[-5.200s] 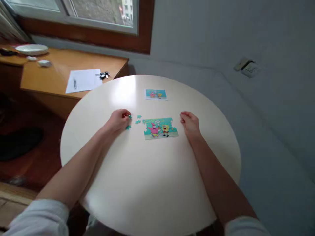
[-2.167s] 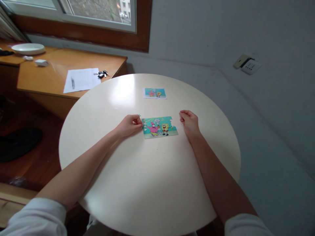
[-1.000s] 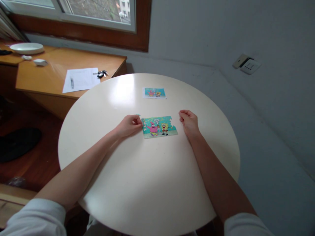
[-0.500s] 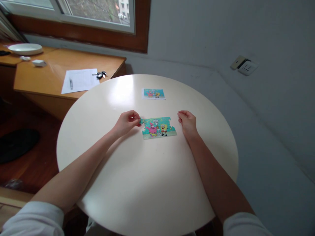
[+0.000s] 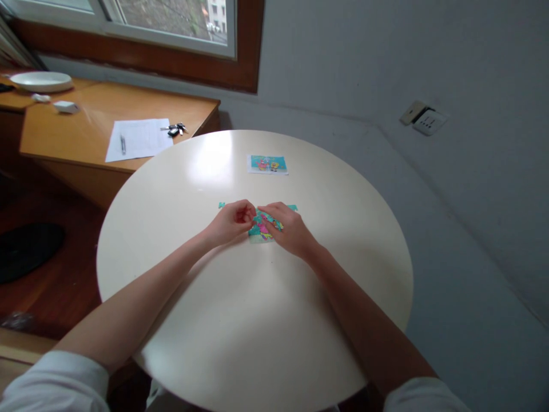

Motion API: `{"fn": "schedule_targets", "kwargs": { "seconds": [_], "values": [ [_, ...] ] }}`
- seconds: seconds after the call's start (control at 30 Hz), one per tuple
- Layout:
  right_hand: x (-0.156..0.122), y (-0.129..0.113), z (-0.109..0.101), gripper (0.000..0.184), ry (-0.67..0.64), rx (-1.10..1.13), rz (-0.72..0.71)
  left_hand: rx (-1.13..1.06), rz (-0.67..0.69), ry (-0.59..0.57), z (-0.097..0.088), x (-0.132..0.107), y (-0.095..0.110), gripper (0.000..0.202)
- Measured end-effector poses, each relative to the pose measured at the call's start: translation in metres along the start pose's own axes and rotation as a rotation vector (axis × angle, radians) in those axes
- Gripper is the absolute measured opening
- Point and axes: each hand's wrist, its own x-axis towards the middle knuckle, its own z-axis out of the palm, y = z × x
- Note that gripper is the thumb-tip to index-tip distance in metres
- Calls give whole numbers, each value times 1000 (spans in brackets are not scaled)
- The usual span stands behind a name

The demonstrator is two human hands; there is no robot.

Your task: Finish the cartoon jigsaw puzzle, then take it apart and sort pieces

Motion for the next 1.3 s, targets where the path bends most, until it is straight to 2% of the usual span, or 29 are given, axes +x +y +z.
{"fn": "schedule_targets", "kwargs": {
  "seconds": [0.1,0.27,0.47,0.63,0.77,0.9,0.97,1.13,1.3],
  "values": [
    [-2,-2,12,16,-16,39,23,7,-4,-4,3,0,1,18],
    [-4,-4,16,5,44,138,191,14,-12,24,2,-1,3,22],
    [-4,-7,18,14,78,413,419,125,10,13,-2,-2,5,25],
    [-3,-6,21,23,49,528,434,239,57,14,-3,-2,3,21],
    [-3,-4,19,20,-12,547,432,245,67,20,-3,-1,2,17],
    [-3,10,7,30,-64,559,507,256,73,126,-9,1,-2,17],
    [-4,22,-3,28,-20,514,566,285,83,179,-13,2,-3,17],
    [-7,57,-24,25,215,445,673,344,94,217,-19,2,-5,15],
    [-11,73,-28,25,286,322,704,387,115,240,-18,0,-2,12]
  ]
}}
